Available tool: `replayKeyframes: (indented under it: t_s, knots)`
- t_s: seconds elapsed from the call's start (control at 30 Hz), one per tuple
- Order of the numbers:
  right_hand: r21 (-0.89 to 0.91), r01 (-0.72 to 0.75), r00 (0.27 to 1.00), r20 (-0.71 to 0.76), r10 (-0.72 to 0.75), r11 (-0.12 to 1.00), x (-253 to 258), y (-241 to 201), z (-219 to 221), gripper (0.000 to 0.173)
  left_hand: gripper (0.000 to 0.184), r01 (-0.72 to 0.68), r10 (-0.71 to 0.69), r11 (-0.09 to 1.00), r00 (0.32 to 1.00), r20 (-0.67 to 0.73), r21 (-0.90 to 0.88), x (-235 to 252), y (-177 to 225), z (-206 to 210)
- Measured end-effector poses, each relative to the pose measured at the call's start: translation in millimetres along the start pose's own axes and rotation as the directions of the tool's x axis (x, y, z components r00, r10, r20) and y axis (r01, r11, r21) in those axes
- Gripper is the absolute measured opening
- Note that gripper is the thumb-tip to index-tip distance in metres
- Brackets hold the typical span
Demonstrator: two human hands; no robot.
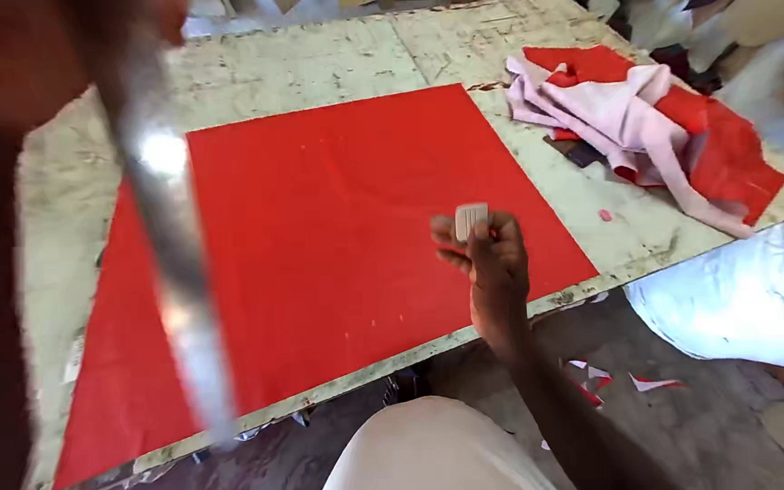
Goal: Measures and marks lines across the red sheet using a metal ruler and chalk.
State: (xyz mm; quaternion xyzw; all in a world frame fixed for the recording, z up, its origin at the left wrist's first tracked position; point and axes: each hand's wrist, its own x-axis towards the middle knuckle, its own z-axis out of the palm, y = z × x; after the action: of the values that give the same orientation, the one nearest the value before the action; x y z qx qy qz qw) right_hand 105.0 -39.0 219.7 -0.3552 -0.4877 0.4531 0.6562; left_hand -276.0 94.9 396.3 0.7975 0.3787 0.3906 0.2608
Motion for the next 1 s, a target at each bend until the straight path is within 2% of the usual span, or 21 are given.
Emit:
replayKeyframes:
  t_s: [0.03, 0.1, 0.17, 0.23, 0.3, 0.37, 0.43, 0.53, 0.6, 0.67, 0.7, 0.8, 0.87, 0.93, 1.0]
  knots:
    - [-0.007, -0.051, 0.996, -0.074, 0.05, 0.999, -11, 15, -22, 0.02, 0.015, 0.142, -0.14, 0.987, 0.99, 0.023, -0.07, -9, 21, 13]
    - [-0.042, -0.146, 0.961, -0.245, 0.132, 0.988, -35, 40, -68, 0.022, 0.014, 0.396, -0.403, 0.902, 0.915, -0.007, -0.173, -33, 53, 57]
    - [-0.076, -0.259, 0.901, -0.379, 0.212, 0.963, -60, 55, -110, 0.027, 0.01, 0.495, -0.505, 0.852, 0.863, -0.015, -0.171, -70, 44, 104]
    - [-0.085, -0.35, 0.84, -0.469, 0.272, 0.933, -83, 64, -145, 0.031, 0.014, 0.517, -0.51, 0.848, 0.856, 0.084, -0.116, -112, 8, 140]
    - [-0.05, -0.392, 0.782, -0.544, 0.304, 0.919, -96, 70, -171, 0.032, 0.02, 0.554, -0.533, 0.832, 0.813, 0.235, -0.032, -145, -32, 170]
    - [0.035, -0.414, 0.716, -0.605, 0.349, 0.909, -102, 74, -193, 0.032, 0.025, 0.576, -0.55, 0.816, 0.753, 0.362, 0.041, -171, -63, 197]
    - [0.139, -0.421, 0.652, -0.64, 0.406, 0.896, -100, 78, -214, 0.033, 0.032, 0.551, -0.542, 0.826, 0.722, 0.431, 0.116, -191, -84, 221]
    - [0.276, -0.432, 0.603, -0.62, 0.503, 0.858, -80, 82, -241, 0.029, 0.043, 0.427, -0.468, 0.883, 0.768, 0.436, 0.197, -213, -104, 251]
    - [0.328, -0.465, 0.605, -0.56, 0.565, 0.822, -64, 81, -256, 0.03, 0.045, 0.369, -0.471, 0.88, 0.761, 0.445, 0.3, -218, -107, 264]
    - [0.284, -0.52, 0.628, -0.512, 0.586, 0.805, -49, 85, -270, 0.035, 0.043, 0.384, -0.539, 0.837, 0.706, 0.46, 0.391, -219, -101, 272]
    - [0.246, -0.548, 0.653, -0.472, 0.592, 0.8, -42, 88, -276, 0.034, 0.041, 0.397, -0.562, 0.819, 0.701, 0.439, 0.414, -222, -97, 275]
    - [0.081, -0.632, 0.693, -0.386, 0.609, 0.771, -24, 96, -292, 0.03, 0.045, 0.411, -0.579, 0.794, 0.737, 0.35, 0.449, -237, -89, 285]
    - [-0.134, -0.646, 0.738, -0.359, 0.571, 0.751, -16, 99, -299, 0.017, 0.042, 0.398, -0.552, 0.803, 0.779, 0.299, 0.443, -249, -91, 296]
    - [-0.367, -0.571, 0.821, -0.244, 0.517, 0.734, -9, 106, -306, 0.005, 0.039, 0.363, -0.511, 0.806, 0.826, 0.239, 0.468, -262, -100, 309]
    - [-0.583, -0.378, 0.894, -0.03, 0.446, 0.719, -2, 114, -315, 0.024, 0.042, 0.342, -0.485, 0.791, 0.856, 0.18, 0.507, -277, -109, 319]
